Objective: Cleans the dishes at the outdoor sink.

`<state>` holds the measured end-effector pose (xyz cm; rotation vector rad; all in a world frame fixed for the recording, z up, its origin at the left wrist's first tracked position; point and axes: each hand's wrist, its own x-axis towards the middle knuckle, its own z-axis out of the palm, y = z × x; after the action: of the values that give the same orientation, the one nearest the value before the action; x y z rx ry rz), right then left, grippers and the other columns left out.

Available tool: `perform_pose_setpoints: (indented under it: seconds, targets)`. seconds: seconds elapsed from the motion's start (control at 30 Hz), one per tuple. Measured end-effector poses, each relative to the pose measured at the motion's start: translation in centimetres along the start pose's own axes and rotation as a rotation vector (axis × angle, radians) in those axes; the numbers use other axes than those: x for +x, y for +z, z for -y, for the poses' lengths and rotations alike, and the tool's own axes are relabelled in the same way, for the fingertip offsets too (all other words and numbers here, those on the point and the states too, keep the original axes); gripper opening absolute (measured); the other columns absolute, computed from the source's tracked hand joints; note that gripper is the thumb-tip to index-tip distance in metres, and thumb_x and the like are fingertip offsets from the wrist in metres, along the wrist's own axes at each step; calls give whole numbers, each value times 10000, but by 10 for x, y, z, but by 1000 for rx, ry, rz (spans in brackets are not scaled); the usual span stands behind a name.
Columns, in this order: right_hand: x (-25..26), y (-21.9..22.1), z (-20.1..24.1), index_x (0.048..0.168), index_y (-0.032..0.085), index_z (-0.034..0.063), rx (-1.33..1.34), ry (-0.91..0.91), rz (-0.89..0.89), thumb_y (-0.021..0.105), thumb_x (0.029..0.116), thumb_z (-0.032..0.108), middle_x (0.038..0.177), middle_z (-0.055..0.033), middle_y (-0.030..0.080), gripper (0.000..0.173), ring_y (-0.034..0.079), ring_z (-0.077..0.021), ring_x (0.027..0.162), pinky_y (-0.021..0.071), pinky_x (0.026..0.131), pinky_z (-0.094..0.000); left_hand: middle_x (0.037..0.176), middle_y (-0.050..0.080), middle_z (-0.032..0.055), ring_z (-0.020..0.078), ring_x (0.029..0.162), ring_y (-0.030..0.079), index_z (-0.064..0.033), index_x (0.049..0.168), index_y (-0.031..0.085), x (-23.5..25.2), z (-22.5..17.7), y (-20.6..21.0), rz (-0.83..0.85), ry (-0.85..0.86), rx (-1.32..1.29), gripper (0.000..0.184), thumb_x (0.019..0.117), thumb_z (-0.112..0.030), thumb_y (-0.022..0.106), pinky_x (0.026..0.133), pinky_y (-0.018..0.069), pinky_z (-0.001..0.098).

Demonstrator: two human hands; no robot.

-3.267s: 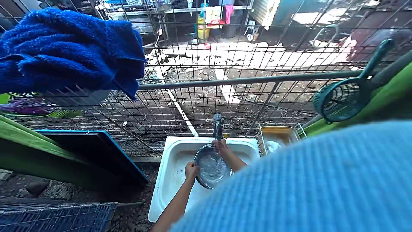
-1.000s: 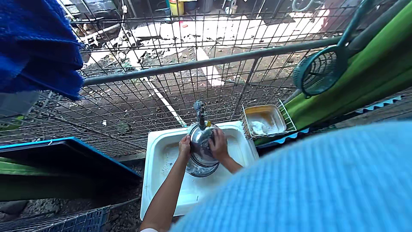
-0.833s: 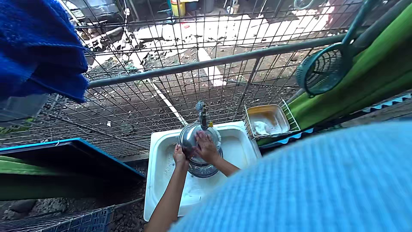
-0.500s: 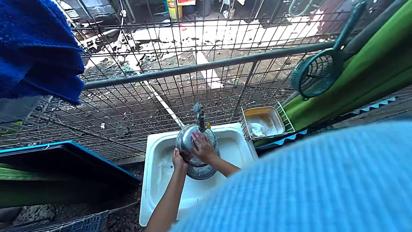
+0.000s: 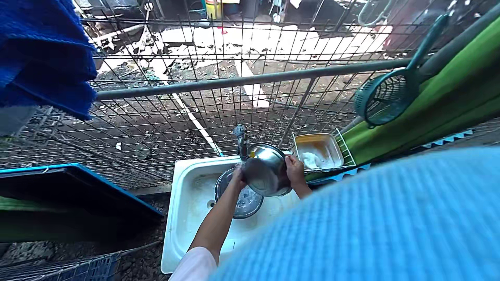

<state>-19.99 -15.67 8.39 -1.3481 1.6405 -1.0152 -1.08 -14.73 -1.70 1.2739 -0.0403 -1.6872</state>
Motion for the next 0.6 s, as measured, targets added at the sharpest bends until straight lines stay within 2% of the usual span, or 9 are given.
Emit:
perform_pose_setpoints:
  seconds: [0.07, 0.13, 0.17, 0.27, 0.33, 0.4, 0.47, 0.57, 0.6]
  targets:
    - [-15, -6, 1, 1083, 721, -69, -170, -222, -4, 552, 1059, 176, 949, -234, 727, 299, 707, -351, 898, 530, 859, -586, 980, 631, 134, 271, 839, 620, -100, 1233, 542, -4, -9, 8, 132, -107, 165, 562, 1093, -529, 208, 708, 535, 486]
    - [-32, -5, -11, 935, 760, -24, -284, -493, -15, 599, 1007, 301, 799, -155, 733, 370, 714, -285, 720, 569, 683, -537, 1082, 636, 220, 380, 905, 639, -103, 1321, 516, -15, -20, 4, 269, -213, 255, 800, 1019, -704, 82, 718, 538, 593]
    - [-39, -2, -24, 836, 762, -9, -323, -655, -19, 598, 990, 352, 734, -127, 728, 425, 714, -251, 655, 587, 621, -487, 1071, 644, 201, 361, 916, 639, -109, 1294, 530, -19, -24, -3, 304, -251, 265, 841, 993, -744, 68, 753, 539, 585]
    - [-45, 14, -65, 577, 621, 76, -325, -979, 93, 539, 993, 419, 558, -61, 624, 546, 646, -200, 532, 546, 521, -405, 972, 669, 120, 262, 835, 667, -101, 1182, 571, -26, -29, -44, 263, -261, 324, 523, 1047, -525, 296, 740, 572, 470]
    - [-46, 24, -66, 661, 665, 26, -349, -710, 371, 481, 1028, 345, 621, -93, 646, 520, 666, -222, 607, 547, 587, -435, 975, 663, 131, 257, 829, 667, -78, 1174, 548, -35, -30, -69, 177, -224, 274, 306, 1034, -298, 388, 734, 573, 454]
    - [-34, 42, -36, 1101, 676, -117, -200, -89, 687, 456, 1090, 166, 949, -221, 694, 358, 674, -276, 845, 548, 816, -460, 960, 674, 136, 248, 828, 681, -54, 1175, 545, -46, -23, -85, 84, -146, 139, 244, 1051, -199, 392, 747, 579, 437]
    - [-20, 78, -15, 1304, 581, -84, 141, 359, 672, 441, 1090, 57, 1127, -197, 672, 293, 682, -222, 929, 569, 869, -388, 978, 695, 137, 239, 856, 699, -48, 1213, 553, -54, -10, -92, 42, -65, -7, 282, 1091, -223, 370, 774, 589, 428]
    - [5, 125, 3, 1196, 572, -35, 601, 660, 499, 454, 1072, 38, 867, -77, 661, 186, 639, -110, 665, 568, 639, -264, 1074, 681, 136, 234, 945, 688, -75, 1322, 503, -60, 9, -89, 18, 33, -135, 324, 1115, -263, 340, 833, 579, 435]
    - [12, 137, 6, 1170, 562, -9, 669, 700, 467, 425, 1070, 51, 751, -26, 604, 180, 545, -51, 537, 484, 503, -199, 1111, 675, 141, 235, 975, 682, -82, 1361, 480, -61, 13, -89, 9, 59, -153, 337, 1119, -269, 340, 852, 574, 437]
